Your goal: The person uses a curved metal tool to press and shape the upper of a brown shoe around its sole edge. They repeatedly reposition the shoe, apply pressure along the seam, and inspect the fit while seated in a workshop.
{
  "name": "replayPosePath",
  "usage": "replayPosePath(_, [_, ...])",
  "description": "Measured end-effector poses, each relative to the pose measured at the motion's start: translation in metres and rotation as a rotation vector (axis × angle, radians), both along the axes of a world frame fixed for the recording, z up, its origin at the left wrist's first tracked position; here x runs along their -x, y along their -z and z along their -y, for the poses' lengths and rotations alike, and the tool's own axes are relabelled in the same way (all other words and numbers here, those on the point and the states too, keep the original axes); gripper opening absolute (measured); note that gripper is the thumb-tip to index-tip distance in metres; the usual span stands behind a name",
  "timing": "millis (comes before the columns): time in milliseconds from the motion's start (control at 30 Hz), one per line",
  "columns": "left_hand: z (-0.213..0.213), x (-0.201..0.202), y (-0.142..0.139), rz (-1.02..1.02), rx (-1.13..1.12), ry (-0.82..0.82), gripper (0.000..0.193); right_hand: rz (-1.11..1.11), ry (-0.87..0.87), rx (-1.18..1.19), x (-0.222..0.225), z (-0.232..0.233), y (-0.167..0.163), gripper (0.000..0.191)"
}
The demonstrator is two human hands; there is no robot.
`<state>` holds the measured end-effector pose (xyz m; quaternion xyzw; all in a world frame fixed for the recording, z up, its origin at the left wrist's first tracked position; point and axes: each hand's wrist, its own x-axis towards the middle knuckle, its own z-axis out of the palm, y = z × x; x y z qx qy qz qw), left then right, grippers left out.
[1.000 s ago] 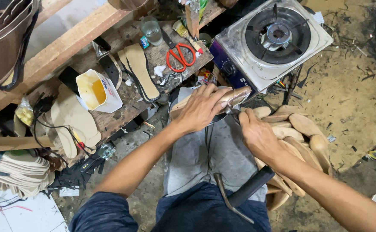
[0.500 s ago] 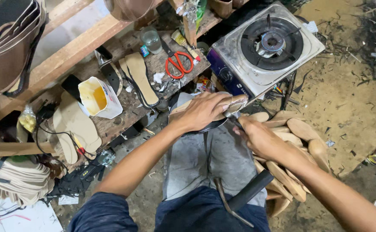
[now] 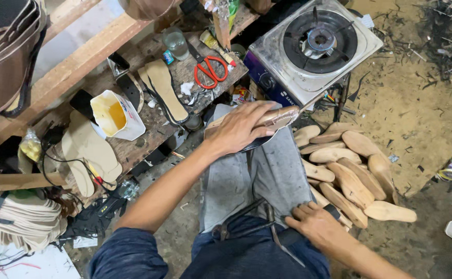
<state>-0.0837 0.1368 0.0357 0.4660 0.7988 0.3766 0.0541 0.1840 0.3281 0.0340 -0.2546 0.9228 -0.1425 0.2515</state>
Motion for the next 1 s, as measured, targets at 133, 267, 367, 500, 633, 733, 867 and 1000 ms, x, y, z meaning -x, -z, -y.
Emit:
replayPosePath(133, [0.015,0.002,0.003,-0.217,0.022,0.009,0.084,0.194,0.081,0.226,0.005,-0.045,-0.04,0.044])
replayPosePath(267, [0.009,0.015,0.004,0.028,0.124,0.051,0.069,0.27,0.504,0.089,0.028,-0.074,-0.096,0.037])
replayPosePath(367, [-0.001,0.034,0.0,0.201,0.333,0.088,0.081,-0.292,0.855,0.525,0.033,-0.054,-0.117,0.035])
replayPosePath(500, [-0.006,0.046,-0.002,0.191,0.326,0.151,0.086,-0.894,0.898,1.453,0.053,0.009,-0.075,0.032])
replayPosePath(633, [-0.01,0.052,0.0,0.287,0.362,0.124,0.083,-0.754,1.019,1.348,0.105,0.035,0.006,0.029])
replayPosePath(733, [-0.009,0.06,0.002,0.31,0.373,0.155,0.082,-0.437,1.288,0.756,0.106,0.033,0.028,0.024])
replayPosePath(867, [-0.012,0.064,0.007,0.351,0.345,0.225,0.081,-0.688,1.028,1.465,0.101,0.036,0.018,0.026])
replayPosePath(1000, [-0.013,0.07,0.01,0.353,0.416,0.204,0.077,-0.387,1.101,0.697,0.114,0.036,0.012,0.021])
